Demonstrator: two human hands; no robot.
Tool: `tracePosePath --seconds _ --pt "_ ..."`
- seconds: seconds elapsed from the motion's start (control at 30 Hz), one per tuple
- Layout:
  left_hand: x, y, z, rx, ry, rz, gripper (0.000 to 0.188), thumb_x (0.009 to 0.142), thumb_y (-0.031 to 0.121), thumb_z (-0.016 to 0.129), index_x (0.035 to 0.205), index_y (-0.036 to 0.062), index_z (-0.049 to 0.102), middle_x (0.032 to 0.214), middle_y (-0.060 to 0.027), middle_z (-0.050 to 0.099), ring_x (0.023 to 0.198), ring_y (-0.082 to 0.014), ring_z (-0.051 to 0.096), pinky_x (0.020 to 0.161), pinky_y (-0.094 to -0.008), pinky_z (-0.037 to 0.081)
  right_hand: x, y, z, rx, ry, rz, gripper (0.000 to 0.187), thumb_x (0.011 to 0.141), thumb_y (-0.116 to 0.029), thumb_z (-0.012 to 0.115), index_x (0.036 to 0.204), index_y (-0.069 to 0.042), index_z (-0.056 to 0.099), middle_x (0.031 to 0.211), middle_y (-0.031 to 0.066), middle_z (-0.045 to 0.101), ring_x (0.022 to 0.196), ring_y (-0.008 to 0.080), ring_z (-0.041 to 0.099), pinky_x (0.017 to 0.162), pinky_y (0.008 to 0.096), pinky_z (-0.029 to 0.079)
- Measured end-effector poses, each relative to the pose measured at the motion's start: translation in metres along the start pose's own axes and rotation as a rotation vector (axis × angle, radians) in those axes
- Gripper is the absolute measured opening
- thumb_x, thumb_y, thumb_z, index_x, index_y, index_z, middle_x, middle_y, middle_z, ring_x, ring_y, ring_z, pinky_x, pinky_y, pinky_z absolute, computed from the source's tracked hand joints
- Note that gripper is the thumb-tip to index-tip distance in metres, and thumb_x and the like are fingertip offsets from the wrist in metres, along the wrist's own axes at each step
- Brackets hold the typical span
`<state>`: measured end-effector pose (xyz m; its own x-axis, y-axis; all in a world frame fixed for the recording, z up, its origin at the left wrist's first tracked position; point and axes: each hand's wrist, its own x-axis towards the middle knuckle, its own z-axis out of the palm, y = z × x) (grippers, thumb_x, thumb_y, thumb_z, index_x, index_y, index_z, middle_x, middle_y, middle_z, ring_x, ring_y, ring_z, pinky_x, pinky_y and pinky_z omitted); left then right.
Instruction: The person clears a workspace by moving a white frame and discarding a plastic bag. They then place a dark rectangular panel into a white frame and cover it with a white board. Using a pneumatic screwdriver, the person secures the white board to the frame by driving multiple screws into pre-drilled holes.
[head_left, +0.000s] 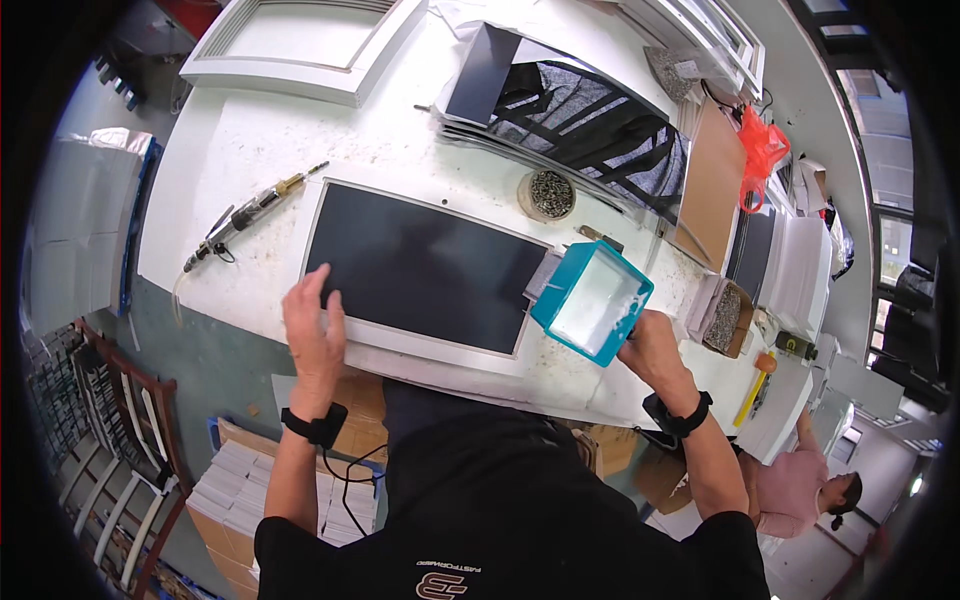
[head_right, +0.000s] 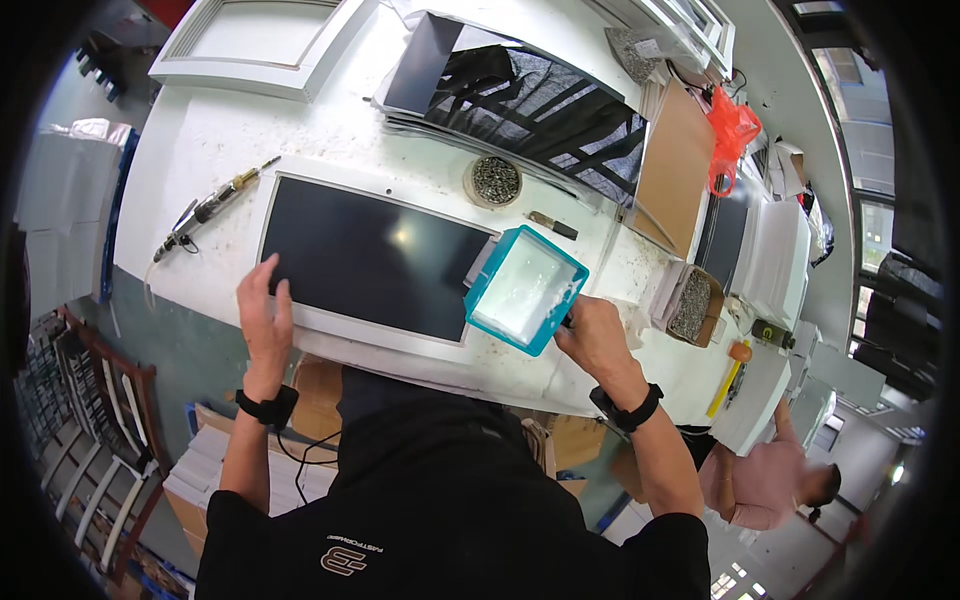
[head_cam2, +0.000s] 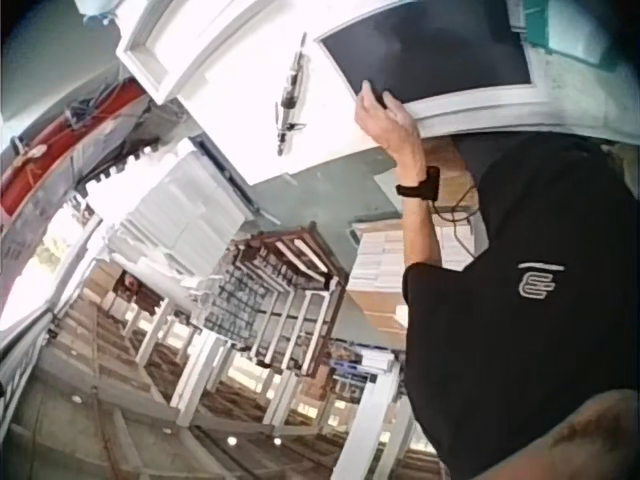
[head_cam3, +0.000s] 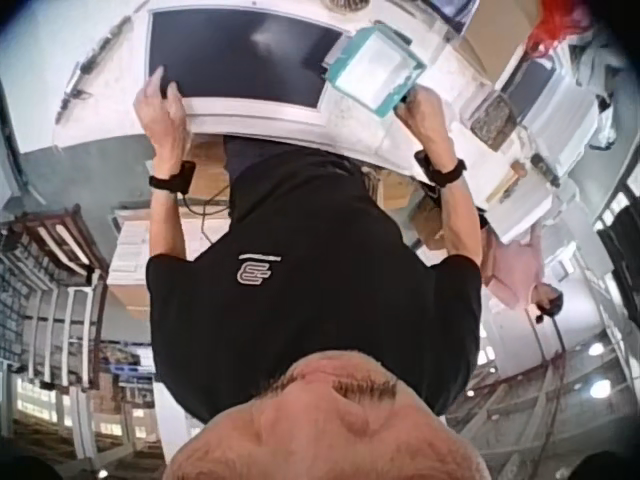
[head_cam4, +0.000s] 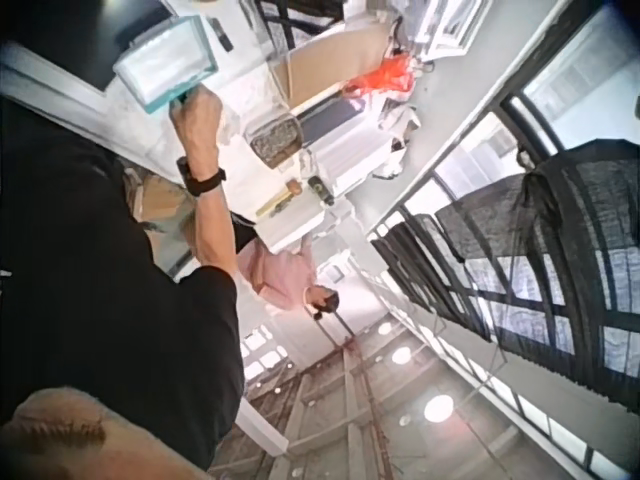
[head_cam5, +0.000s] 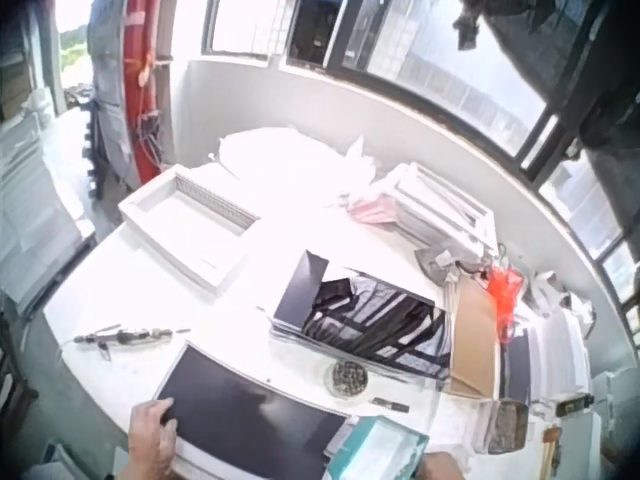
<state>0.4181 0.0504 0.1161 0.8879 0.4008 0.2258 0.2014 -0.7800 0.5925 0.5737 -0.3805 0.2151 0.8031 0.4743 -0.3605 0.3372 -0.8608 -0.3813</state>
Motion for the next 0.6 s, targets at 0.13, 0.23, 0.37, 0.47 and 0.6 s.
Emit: tracePosePath --seconds 0.13,0.23,0.37,0.47,0.6 --pt "0.002 -0.048 0.001 0.19 0.128 -0.106 0.049 0.095 0.01 0.065 0.143 0.0056 0.056 0.134 -0.0202 0.057 0.125 -0.0382 0.052 0.108 -0.0475 0.04 0.017 -0.011 0.0 -0.032 -0.044 -0.007 0.014 0.074 -0.006 0.072 0.077 0.003 0.062 0.068 0.0246 0.062 0.066 0.0469 0.061 0.062 0.0507 0.051" --pt "0.001 -0.059 0.011 0.203 0.115 -0.151 0.053 0.096 0.012 0.066 0.147 0.005 0.053 0.134 -0.0207 0.056 0.123 -0.038 0.051 0.107 -0.0477 0.04 0.025 -0.012 0.004 -0.018 -0.034 -0.013 0.014 0.074 -0.006 0.072 0.077 0.003 0.062 0.068 0.0245 0.061 0.066 0.0465 0.061 0.062 0.0506 0.051" --pt "-0.001 -0.067 0.019 0.228 0.098 -0.152 0.054 0.096 0.013 0.066 0.148 0.0047 0.052 0.129 -0.02 0.057 0.118 -0.0372 0.052 0.103 -0.0472 0.041 0.03 -0.017 0.006 -0.068 -0.076 -0.006 0.015 0.075 -0.007 0.073 0.078 0.002 0.062 0.068 0.0235 0.062 0.066 0.0454 0.062 0.062 0.0497 0.051" --pt "0.001 -0.071 0.019 0.223 0.115 -0.134 0.053 0.096 0.013 0.067 0.147 0.0048 0.053 0.126 -0.0191 0.057 0.116 -0.0365 0.053 0.101 -0.0465 0.042 0.034 -0.022 0.006 -0.104 -0.097 -0.013 0.016 0.076 -0.009 0.074 0.08 0.002 0.062 0.07 0.0224 0.063 0.068 0.0444 0.063 0.063 0.0492 0.051" --pt "0.002 -0.077 0.023 0.214 0.137 -0.133 0.054 0.094 0.014 0.069 0.145 0.0058 0.056 0.123 -0.0177 0.058 0.114 -0.0352 0.054 0.099 -0.0457 0.042 0.04 -0.028 0.01 -0.117 -0.104 -0.015 0.013 0.075 -0.007 0.073 0.08 0.001 0.064 0.07 0.0235 0.063 0.068 0.0448 0.064 0.062 0.0499 0.051"
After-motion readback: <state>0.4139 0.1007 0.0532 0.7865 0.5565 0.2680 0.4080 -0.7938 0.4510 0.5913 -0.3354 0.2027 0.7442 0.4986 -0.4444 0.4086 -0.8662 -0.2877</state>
